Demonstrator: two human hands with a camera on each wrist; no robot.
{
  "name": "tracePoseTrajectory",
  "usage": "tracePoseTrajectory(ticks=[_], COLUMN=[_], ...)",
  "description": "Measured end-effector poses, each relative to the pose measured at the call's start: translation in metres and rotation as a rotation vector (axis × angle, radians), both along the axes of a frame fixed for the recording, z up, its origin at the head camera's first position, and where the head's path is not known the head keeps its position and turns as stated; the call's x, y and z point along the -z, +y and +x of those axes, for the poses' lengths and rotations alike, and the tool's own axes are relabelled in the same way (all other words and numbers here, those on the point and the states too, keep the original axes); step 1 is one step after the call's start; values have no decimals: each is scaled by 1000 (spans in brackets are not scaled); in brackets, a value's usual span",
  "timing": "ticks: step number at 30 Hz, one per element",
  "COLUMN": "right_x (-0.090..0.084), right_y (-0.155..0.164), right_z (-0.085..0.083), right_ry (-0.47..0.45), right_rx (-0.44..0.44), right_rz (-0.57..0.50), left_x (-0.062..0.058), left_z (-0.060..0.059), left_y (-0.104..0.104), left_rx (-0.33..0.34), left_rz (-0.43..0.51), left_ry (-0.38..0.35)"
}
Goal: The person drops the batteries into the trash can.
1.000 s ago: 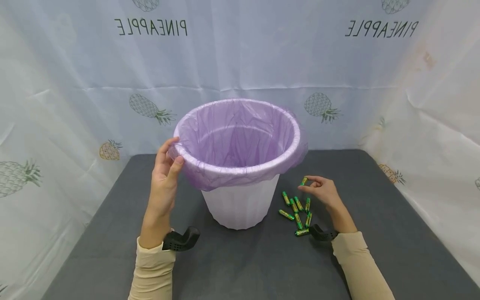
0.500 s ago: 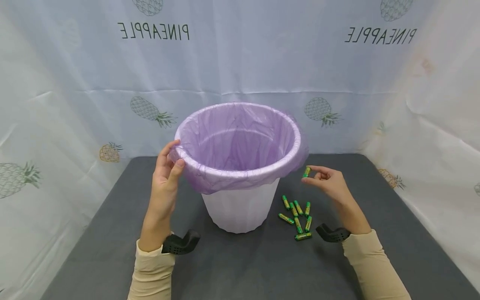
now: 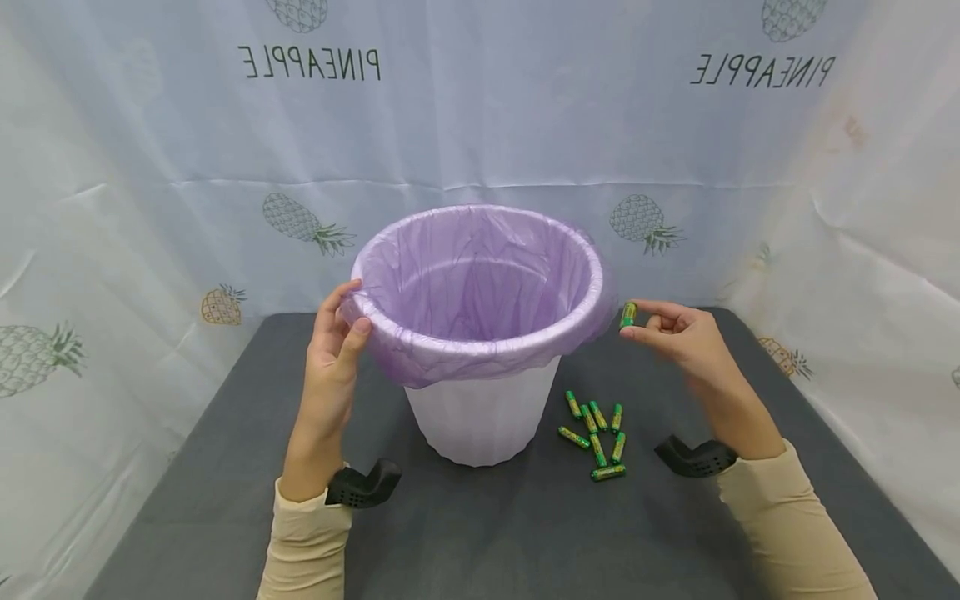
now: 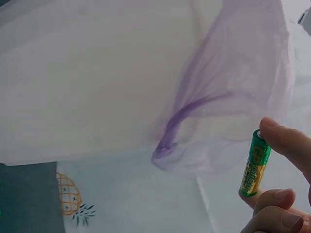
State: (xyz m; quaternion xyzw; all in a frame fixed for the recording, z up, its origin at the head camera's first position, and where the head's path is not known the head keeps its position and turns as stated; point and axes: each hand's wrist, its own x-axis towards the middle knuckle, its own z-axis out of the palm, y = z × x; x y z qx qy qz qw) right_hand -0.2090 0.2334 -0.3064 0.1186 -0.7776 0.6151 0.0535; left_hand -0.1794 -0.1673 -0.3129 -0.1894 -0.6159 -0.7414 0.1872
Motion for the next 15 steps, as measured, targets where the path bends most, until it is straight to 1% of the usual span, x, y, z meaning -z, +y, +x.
tracePoseTrajectory(ticks=[4,11,15], right_x=[-12,-26,-37], right_y=[-1,0,-5], right_z=[2,6,4], right_ry=[30,32,56], right_rx=[-44,-105,-153], right_rz=[-70,-104,-143], left_x=[0,0,0], left_z=[-1,-1,0], left_y=[0,-1,0], left_rx=[7,14,21], left_rz=[1,2,7], left_ry=[10,8,15])
